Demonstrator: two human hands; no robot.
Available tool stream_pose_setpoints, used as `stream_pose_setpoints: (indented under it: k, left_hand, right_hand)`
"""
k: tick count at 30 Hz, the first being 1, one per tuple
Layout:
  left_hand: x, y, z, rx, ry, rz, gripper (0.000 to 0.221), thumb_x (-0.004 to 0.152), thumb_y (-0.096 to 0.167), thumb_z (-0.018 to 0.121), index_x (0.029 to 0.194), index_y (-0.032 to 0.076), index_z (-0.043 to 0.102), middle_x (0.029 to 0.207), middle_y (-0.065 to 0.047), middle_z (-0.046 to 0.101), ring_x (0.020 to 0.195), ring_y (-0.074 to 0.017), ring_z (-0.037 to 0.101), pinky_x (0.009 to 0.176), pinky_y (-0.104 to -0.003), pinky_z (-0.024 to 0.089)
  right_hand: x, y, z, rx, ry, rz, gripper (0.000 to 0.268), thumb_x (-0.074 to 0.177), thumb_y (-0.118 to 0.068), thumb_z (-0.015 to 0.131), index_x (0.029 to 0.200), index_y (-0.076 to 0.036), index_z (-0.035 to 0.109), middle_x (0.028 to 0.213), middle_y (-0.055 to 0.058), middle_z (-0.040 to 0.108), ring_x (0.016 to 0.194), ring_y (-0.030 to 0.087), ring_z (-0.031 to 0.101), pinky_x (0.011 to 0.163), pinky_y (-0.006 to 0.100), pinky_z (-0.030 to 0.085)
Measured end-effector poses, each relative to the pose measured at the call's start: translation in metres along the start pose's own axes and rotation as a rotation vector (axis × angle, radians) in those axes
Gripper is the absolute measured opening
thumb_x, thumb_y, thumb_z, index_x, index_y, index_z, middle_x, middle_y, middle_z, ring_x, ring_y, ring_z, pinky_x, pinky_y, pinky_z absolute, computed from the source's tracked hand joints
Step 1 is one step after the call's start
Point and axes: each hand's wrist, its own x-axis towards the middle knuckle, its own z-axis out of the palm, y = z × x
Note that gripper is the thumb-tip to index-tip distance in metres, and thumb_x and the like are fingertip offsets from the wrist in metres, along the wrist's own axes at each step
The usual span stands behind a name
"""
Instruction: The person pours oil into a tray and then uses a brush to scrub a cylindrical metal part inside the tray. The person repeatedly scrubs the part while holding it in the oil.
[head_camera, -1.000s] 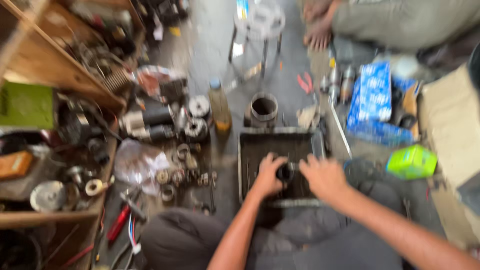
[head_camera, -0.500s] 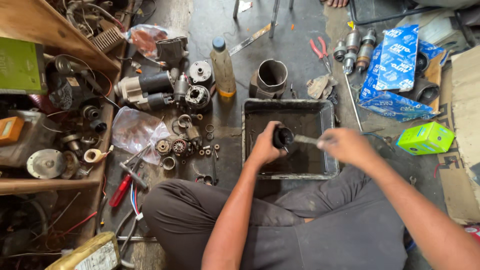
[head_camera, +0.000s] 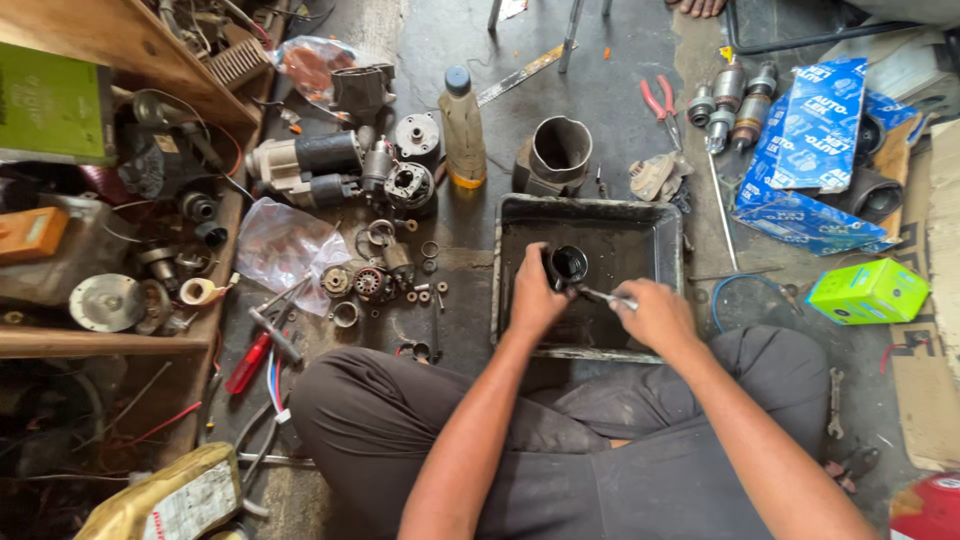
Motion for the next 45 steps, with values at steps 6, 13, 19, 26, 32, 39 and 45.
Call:
stream_pose_setpoints:
  k: [6,13,19,26,32,39,45]
  left_hand:
    - [0.010,0.002,-0.012,-0.153,-0.141,0.191,0.079,0.056,0.006,0.085,0.130,0.004,0.057,0.123,-0.018,0.065,0.118,-0.0383,0.063,0.101,-0.043,0.050]
    - [0.005,0.012,0.002,0.074,-0.132,0.291,0.072,0.057,0.011,0.089,0.124,0.007,0.063,0.113,-0.015,0.069,0.109,-0.0400,0.063,0.096,-0.046,0.050]
    - [0.006,0.013,-0.003,0.076,-0.203,0.246,0.068,0.051,0.012,0.090,0.115,0.011,0.065,0.107,-0.013,0.072,0.102,-0.0398,0.064,0.091,-0.046,0.052]
    - [0.007,0.007,-0.003,-0.005,-0.171,0.186,0.067,0.055,0.012,0.088,0.118,0.008,0.065,0.108,-0.013,0.073,0.106,-0.0373,0.068,0.093,-0.043,0.055]
    - [0.026,-0.009,0.005,-1.210,-0.048,-0.539,0.042,0.084,0.025,0.084,0.117,0.005,0.068,0.103,-0.011,0.073,0.090,-0.0255,0.070,0.078,-0.041,0.060]
    - [0.018,-0.008,-0.011,-1.409,0.042,-0.744,0.040,0.094,0.051,0.068,0.110,0.014,0.065,0.089,-0.005,0.070,0.078,-0.0231,0.069,0.061,-0.042,0.057]
    - [0.005,0.002,-0.007,-1.498,0.034,-0.733,0.040,0.097,0.046,0.067,0.111,0.008,0.062,0.090,-0.013,0.069,0.080,-0.0304,0.072,0.073,-0.045,0.062]
  right_hand:
    - [-0.005,-0.012,-0.071,0.066,0.141,0.109,0.030,0.086,-0.033,0.075,0.113,-0.020,0.074,0.093,0.009,0.073,0.087,0.035,0.072,0.074,0.047,0.056]
    - [-0.006,-0.042,-0.087,-0.203,0.120,-0.260,0.014,0.087,-0.025,0.071,0.098,-0.018,0.074,0.089,0.004,0.069,0.083,0.032,0.070,0.068,0.046,0.054]
    - [-0.006,-0.042,-0.081,-0.596,0.206,-0.578,0.024,0.082,-0.015,0.067,0.106,-0.013,0.071,0.088,0.005,0.064,0.077,0.028,0.070,0.065,0.042,0.054]
    - [-0.008,-0.036,-0.091,-0.138,-0.027,-0.097,0.023,0.086,-0.031,0.072,0.104,-0.018,0.077,0.088,0.010,0.074,0.079,0.033,0.072,0.067,0.046,0.057]
    - [-0.005,-0.009,-0.046,0.062,0.224,0.135,0.026,0.086,-0.025,0.075,0.110,-0.014,0.077,0.094,0.016,0.075,0.087,0.038,0.073,0.076,0.048,0.057]
    - [-0.018,-0.018,0.027,0.360,0.167,-0.006,0.024,0.089,-0.020,0.073,0.110,-0.010,0.076,0.098,0.018,0.076,0.088,0.038,0.074,0.075,0.044,0.058]
    - [-0.084,-0.054,-0.041,0.523,0.234,0.250,0.028,0.089,-0.018,0.072,0.116,-0.011,0.075,0.083,0.017,0.075,0.066,0.037,0.071,0.063,0.042,0.054]
